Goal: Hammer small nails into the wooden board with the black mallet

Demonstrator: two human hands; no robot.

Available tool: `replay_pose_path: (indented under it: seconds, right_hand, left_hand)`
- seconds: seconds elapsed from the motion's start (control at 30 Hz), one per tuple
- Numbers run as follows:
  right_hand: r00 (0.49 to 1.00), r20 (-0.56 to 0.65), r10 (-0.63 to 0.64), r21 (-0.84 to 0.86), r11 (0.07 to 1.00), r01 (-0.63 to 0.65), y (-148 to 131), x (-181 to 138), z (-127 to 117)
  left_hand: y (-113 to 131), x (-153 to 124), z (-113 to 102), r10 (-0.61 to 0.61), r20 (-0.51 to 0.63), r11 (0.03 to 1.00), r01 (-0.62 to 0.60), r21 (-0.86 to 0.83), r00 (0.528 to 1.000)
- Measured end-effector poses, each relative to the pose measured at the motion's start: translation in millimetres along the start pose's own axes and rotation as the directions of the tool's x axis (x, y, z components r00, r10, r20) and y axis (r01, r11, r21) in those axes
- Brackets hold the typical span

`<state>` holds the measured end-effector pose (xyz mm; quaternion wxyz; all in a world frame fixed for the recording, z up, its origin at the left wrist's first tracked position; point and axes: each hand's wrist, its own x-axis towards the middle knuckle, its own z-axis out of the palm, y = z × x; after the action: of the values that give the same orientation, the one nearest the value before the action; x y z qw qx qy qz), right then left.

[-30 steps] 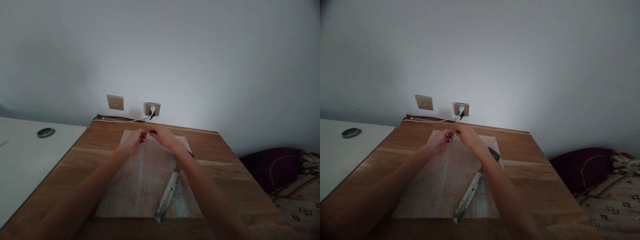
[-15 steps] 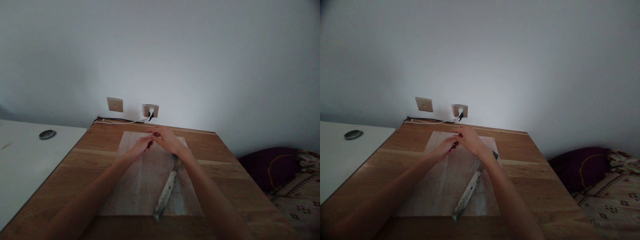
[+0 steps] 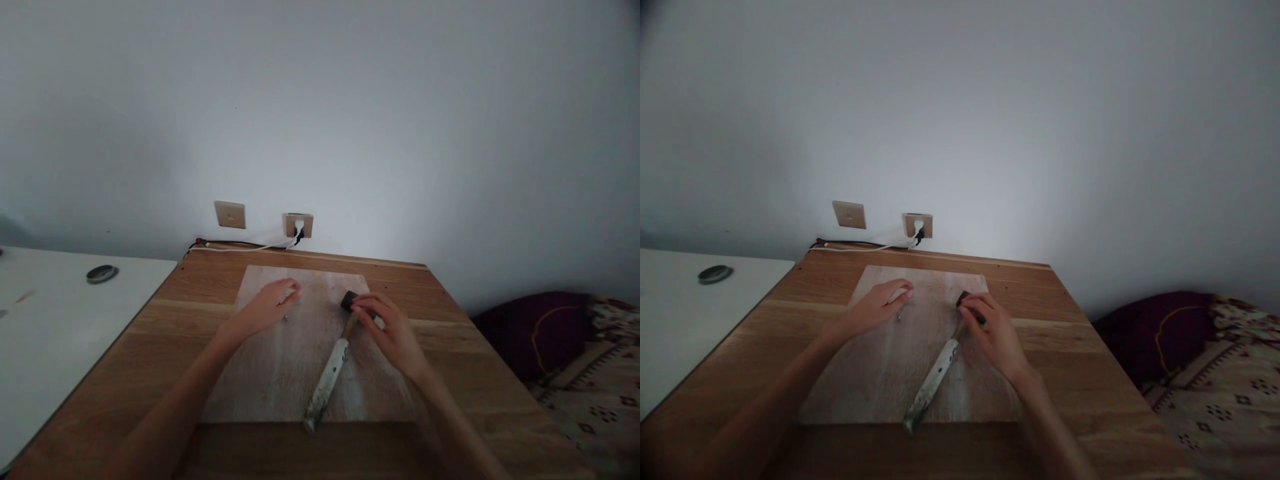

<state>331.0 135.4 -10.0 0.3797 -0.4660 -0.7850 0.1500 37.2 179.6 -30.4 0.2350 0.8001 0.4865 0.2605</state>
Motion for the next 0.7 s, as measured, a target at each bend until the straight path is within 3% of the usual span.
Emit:
replay_pose_path:
  seconds: [0.13, 0.2, 0.3, 0.47, 0.7]
  right_hand:
    - [0.960, -0.010, 0.278, -0.221, 0.936, -0.274, 33, -66, -2]
    - [0.942, -0.039, 0.332, -0.266, 0.906, -0.330, 45, -94, 3]
    - [0.923, -0.072, 0.378, -0.326, 0.866, -0.380, 51, -119, 13]
    - [0.940, -0.053, 0.337, -0.294, 0.894, -0.338, 37, -116, 23]
    - [0.961, 0.115, 0.253, -0.256, 0.942, -0.218, -1, -98, 67]
  left_hand:
    - [12, -46, -20, -0.114, 0.011, 0.912, 0.100, 0.398, 0.993]
    - [22, -72, -19, -0.167, 0.014, 0.859, 0.139, 0.492, 0.986]
    - [31, -103, -10, -0.149, 0.029, 0.838, 0.111, 0.534, 0.988]
    - [21, -135, -4, -0.118, -0.023, 0.834, 0.112, 0.540, 0.993]
    - [-25, -169, -37, -0.251, -0.219, 0.764, 0.332, 0.553, 0.943]
